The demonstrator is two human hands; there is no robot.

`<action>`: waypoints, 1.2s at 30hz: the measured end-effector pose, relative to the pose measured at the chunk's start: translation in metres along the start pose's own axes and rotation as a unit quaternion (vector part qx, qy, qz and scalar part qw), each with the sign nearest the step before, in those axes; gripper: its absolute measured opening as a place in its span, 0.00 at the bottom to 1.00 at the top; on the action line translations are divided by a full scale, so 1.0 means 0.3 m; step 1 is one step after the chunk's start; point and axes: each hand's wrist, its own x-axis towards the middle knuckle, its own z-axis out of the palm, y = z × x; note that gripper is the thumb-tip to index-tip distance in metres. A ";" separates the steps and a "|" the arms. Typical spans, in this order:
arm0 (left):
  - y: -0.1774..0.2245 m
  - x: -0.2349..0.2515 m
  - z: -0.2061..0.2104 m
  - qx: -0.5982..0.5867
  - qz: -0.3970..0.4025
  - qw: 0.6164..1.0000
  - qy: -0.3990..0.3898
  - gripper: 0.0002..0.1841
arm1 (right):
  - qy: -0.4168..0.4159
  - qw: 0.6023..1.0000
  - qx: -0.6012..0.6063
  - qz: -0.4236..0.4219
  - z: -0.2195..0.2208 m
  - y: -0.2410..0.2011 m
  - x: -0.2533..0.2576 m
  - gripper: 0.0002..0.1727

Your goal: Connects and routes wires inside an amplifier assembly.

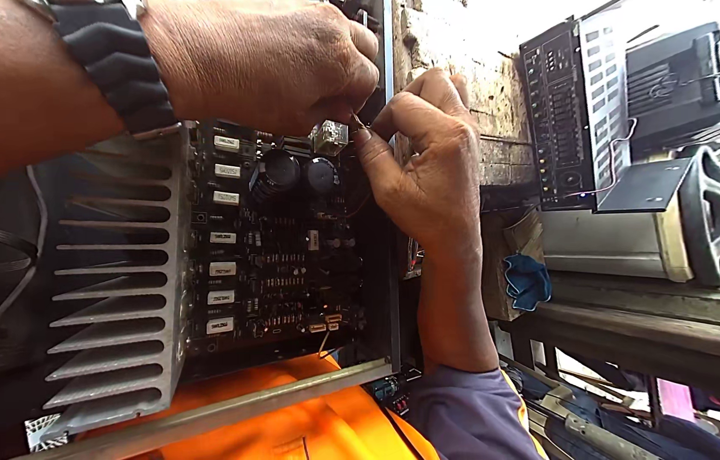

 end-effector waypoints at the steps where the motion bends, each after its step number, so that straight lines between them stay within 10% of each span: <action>1: -0.001 0.000 0.001 0.005 0.007 1.000 0.006 0.12 | 0.001 1.000 0.000 -0.006 0.008 0.001 -0.004 0.11; 14: 0.009 0.002 -0.011 0.009 0.010 1.000 -0.023 0.09 | -0.028 0.997 0.068 -0.026 0.024 -0.015 -0.040 0.13; 20: 0.003 -0.013 -0.041 0.009 -0.027 0.999 -0.046 0.10 | -0.029 0.996 -0.082 0.016 -0.033 -0.050 -0.066 0.19; 25: -0.014 -0.017 -0.101 -0.002 -0.094 0.994 -0.053 0.28 | 0.050 0.994 -0.097 0.018 -0.032 -0.056 -0.050 0.22; 36: -0.037 -0.029 -0.080 0.034 -0.051 0.996 -0.059 0.12 | -0.028 0.984 -0.166 0.051 0.015 -0.070 0.009 0.16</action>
